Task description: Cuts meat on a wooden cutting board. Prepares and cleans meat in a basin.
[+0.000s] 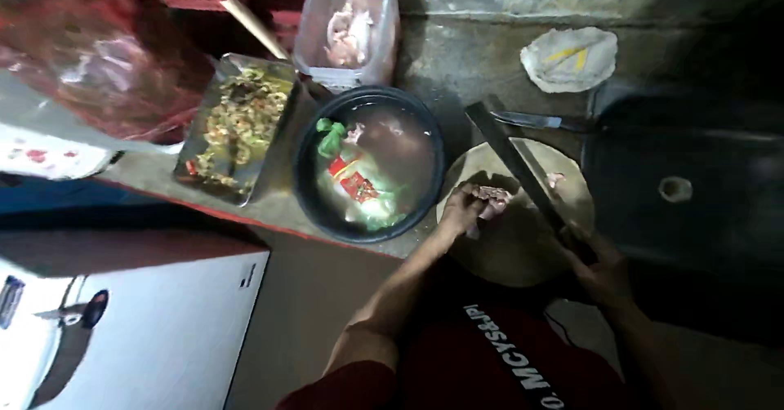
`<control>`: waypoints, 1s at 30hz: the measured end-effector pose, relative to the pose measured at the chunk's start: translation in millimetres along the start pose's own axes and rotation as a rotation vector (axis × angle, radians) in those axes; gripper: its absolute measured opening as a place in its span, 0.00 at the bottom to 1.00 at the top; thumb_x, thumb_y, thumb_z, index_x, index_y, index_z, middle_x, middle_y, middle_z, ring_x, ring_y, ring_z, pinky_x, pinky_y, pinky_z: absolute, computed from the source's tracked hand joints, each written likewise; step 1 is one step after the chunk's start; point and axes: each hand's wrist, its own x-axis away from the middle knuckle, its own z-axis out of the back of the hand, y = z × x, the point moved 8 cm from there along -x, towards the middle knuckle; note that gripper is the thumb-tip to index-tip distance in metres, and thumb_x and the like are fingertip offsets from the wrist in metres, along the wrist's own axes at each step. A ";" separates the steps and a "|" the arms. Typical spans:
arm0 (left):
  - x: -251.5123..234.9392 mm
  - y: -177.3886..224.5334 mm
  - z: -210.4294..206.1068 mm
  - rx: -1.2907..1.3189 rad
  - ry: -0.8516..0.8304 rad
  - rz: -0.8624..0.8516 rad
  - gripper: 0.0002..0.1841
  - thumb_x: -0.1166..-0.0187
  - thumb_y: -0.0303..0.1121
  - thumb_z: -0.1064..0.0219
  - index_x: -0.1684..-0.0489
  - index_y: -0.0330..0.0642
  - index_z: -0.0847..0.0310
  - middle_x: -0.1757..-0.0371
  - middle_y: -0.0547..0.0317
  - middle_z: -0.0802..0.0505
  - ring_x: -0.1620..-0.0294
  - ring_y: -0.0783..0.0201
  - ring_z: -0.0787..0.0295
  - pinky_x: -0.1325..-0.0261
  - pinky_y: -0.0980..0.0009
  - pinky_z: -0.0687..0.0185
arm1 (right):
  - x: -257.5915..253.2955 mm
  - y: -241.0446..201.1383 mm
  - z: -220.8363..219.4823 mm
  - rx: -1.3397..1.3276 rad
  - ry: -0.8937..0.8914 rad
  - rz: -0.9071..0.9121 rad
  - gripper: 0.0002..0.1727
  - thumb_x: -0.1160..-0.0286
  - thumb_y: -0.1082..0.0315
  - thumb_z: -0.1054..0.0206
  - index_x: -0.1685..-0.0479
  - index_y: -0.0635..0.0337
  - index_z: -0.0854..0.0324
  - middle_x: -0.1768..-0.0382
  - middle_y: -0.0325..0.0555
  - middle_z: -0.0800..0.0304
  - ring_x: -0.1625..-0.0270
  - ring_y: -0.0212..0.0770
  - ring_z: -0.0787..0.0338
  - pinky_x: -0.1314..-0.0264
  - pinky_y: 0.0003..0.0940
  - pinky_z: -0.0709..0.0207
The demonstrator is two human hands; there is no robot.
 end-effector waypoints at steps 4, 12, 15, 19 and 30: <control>-2.8 8.9 15.1 0.206 -0.090 0.023 0.08 0.16 0.24 0.40 0.46 0.32 0.19 0.58 0.54 0.12 0.63 0.69 0.17 0.55 0.69 0.17 | 6.7 -6.9 -9.9 0.051 0.109 -0.013 0.26 0.23 0.66 0.34 0.29 0.74 0.20 0.41 0.68 0.10 0.41 0.57 0.09 0.35 0.48 0.16; 18.0 71.6 92.4 0.470 -0.181 0.028 0.13 0.18 0.31 0.44 0.41 0.53 0.20 0.63 0.67 0.11 0.71 0.76 0.16 0.70 0.77 0.18 | 19.0 -14.9 -57.6 0.232 0.092 -0.050 0.27 0.21 0.62 0.35 0.24 0.64 0.20 0.37 0.64 0.10 0.39 0.66 0.09 0.37 0.65 0.19; -19.9 99.6 149.4 0.486 -0.034 -0.122 0.19 0.19 0.27 0.47 0.31 0.46 0.23 0.52 0.65 0.08 0.58 0.72 0.11 0.56 0.71 0.12 | 17.6 -14.5 -72.8 0.333 0.037 -0.063 0.28 0.22 0.61 0.35 0.22 0.59 0.21 0.38 0.67 0.11 0.42 0.70 0.09 0.42 0.68 0.18; -68.8 110.9 239.1 0.294 0.345 -0.229 0.10 0.10 0.34 0.50 0.42 0.47 0.25 0.61 0.71 0.13 0.62 0.75 0.15 0.56 0.73 0.15 | 4.4 -20.4 -69.4 0.315 0.035 -0.025 0.26 0.19 0.53 0.34 0.28 0.58 0.16 0.36 0.70 0.15 0.37 0.72 0.14 0.33 0.69 0.23; -154.4 91.6 326.5 -0.257 0.486 -0.133 0.30 0.21 0.48 0.34 0.23 0.41 0.29 0.39 0.52 0.13 0.54 0.69 0.13 0.48 0.65 0.13 | -119.5 -6.5 -39.3 0.492 -0.182 -0.076 0.43 0.32 0.42 0.23 0.18 0.56 0.26 0.13 0.60 0.35 0.10 0.62 0.39 0.11 0.61 0.41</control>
